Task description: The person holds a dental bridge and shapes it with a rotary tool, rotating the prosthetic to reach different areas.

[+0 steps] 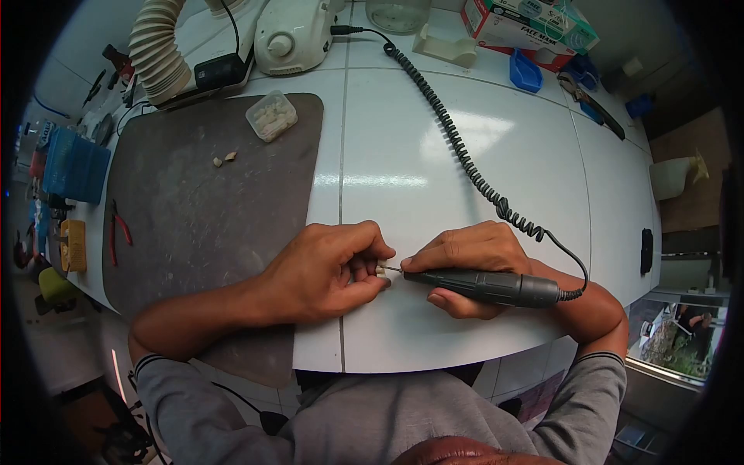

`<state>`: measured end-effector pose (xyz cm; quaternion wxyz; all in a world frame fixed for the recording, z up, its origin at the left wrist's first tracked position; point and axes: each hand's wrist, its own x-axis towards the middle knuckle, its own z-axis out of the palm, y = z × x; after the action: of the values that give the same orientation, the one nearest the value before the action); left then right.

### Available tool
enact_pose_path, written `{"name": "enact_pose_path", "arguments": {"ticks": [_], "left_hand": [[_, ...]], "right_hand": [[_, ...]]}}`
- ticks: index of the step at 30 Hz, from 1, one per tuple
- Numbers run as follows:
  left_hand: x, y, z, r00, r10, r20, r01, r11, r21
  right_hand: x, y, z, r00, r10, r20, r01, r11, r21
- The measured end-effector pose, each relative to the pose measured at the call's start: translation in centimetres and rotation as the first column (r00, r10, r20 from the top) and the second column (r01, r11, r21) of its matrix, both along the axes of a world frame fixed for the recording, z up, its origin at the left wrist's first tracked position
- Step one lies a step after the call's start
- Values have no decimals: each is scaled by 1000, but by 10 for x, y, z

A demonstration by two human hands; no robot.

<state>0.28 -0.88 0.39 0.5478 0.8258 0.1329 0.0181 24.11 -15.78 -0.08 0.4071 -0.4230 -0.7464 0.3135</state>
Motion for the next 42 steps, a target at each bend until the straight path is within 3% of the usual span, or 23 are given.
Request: {"name": "enact_pose_path", "arguments": {"ticks": [9,42], "left_hand": [[-1,1,4,1000,7,12,-6,999,-45],[0,6,2,999,-49,19,50,997,-60]], "right_hand": [[-1,-2,-1,999,-35,2,34,995,93],[-5,1,-1,997,-51,52,46,994,98]]}}
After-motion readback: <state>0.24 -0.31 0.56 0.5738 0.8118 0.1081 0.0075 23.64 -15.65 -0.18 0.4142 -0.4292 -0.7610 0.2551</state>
